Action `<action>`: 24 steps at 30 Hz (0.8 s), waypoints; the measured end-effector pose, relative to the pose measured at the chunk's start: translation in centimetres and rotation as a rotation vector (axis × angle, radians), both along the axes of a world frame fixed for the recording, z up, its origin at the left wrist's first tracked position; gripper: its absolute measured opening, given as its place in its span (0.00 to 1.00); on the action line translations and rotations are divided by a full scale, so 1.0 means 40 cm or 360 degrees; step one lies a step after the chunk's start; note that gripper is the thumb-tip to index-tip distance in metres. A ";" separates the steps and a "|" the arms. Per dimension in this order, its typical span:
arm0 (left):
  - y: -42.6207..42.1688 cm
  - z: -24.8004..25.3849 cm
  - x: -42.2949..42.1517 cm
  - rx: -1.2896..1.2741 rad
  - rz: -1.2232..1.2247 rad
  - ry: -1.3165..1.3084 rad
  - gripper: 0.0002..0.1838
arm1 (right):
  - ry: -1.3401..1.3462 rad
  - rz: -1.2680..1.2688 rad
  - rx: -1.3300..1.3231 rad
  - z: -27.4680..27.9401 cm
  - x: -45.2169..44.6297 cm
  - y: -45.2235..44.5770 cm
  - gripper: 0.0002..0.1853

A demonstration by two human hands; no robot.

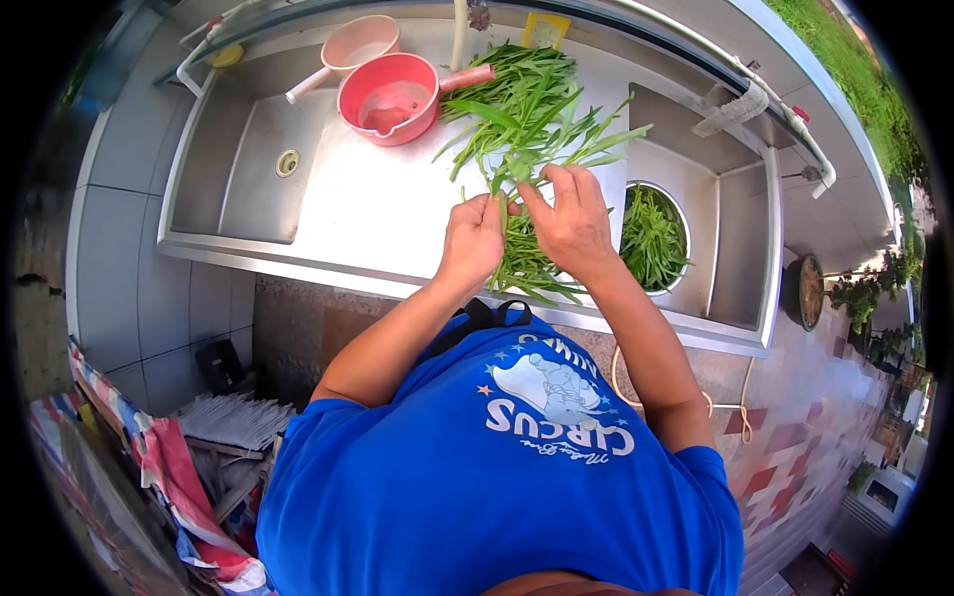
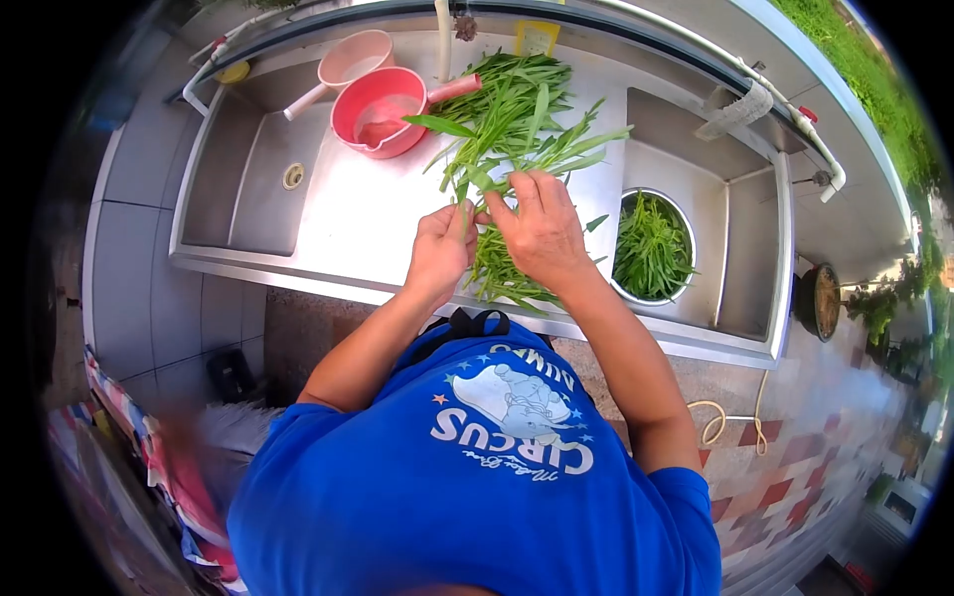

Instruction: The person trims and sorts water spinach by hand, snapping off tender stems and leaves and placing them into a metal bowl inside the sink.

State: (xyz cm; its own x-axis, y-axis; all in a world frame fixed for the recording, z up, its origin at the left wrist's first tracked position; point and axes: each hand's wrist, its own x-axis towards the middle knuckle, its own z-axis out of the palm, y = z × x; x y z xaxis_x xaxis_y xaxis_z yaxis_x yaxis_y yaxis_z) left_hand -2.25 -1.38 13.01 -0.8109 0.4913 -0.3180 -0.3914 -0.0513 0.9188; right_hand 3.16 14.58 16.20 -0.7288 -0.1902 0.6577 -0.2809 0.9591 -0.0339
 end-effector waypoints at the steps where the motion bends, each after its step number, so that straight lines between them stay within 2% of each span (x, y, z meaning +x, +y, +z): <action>1: -0.002 -0.006 0.001 -0.0029 0.0015 0.0090 0.18 | -0.0014 0.0004 0.0012 0.000 0.001 0.000 0.17; 3: -0.004 -0.008 0.005 -0.0190 0.0046 0.0418 0.18 | -0.0048 0.0009 0.0042 0.002 0.014 0.000 0.15; 5: -0.003 -0.007 0.010 -0.0458 0.0079 0.0896 0.19 | -0.0252 0.0045 -0.0299 -0.019 0.021 0.002 0.12; 6: 0.000 -0.005 0.014 -0.0470 0.0101 0.0948 0.17 | -0.0355 0.0053 -0.0472 -0.035 0.025 0.001 0.11; 7: 0.007 -0.002 0.018 -0.0483 0.0118 0.1001 0.16 | -0.0317 0.0072 -0.0704 -0.050 0.017 0.001 0.05; 10: 0.018 0.020 0.029 -0.0454 0.0155 0.1067 0.17 | -0.0912 -0.0113 -0.2212 -0.067 0.033 -0.009 0.04; 11: 0.020 0.027 0.031 -0.0457 0.0147 0.1031 0.17 | -0.0810 0.0022 -0.2605 -0.110 0.038 0.005 0.07; 14: 0.015 0.020 0.026 -0.0485 0.0132 0.1101 0.17 | -0.0545 -0.0182 -0.2626 -0.113 0.046 0.048 0.08; 15: 0.011 0.015 0.018 -0.0503 0.0132 0.1156 0.16 | -0.0473 -0.0251 -0.2413 -0.071 0.052 0.049 0.08; 16: 0.008 0.013 0.012 -0.0507 0.0126 0.1218 0.16 | -0.0397 -0.0232 -0.2523 -0.051 0.061 0.062 0.09; 18: 0.002 0.006 0.010 -0.0515 0.0101 0.1334 0.16 | -0.0155 -0.0290 -0.2387 -0.001 0.092 0.089 0.07; 20: -0.001 0.000 0.012 -0.0574 0.0077 0.1393 0.15 | 0.0195 -0.0280 -0.1853 0.048 0.100 0.087 0.06; 21: 0.001 -0.004 0.013 -0.0599 0.0055 0.1427 0.14 | 0.0254 -0.0358 -0.1745 0.086 0.101 0.063 0.03; 24: 0.007 -0.023 0.021 -0.0603 0.0040 0.1587 0.12 | 0.0193 -0.0032 -0.0665 0.167 0.068 0.041 0.03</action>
State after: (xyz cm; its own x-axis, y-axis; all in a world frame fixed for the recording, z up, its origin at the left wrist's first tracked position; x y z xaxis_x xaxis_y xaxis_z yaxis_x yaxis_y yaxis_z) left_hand -1.40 -1.09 12.10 -0.7977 0.4792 0.3662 0.5432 0.3071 0.7814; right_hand 5.89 16.21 22.88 -0.6424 0.1241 0.7562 -0.2880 0.8754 -0.3883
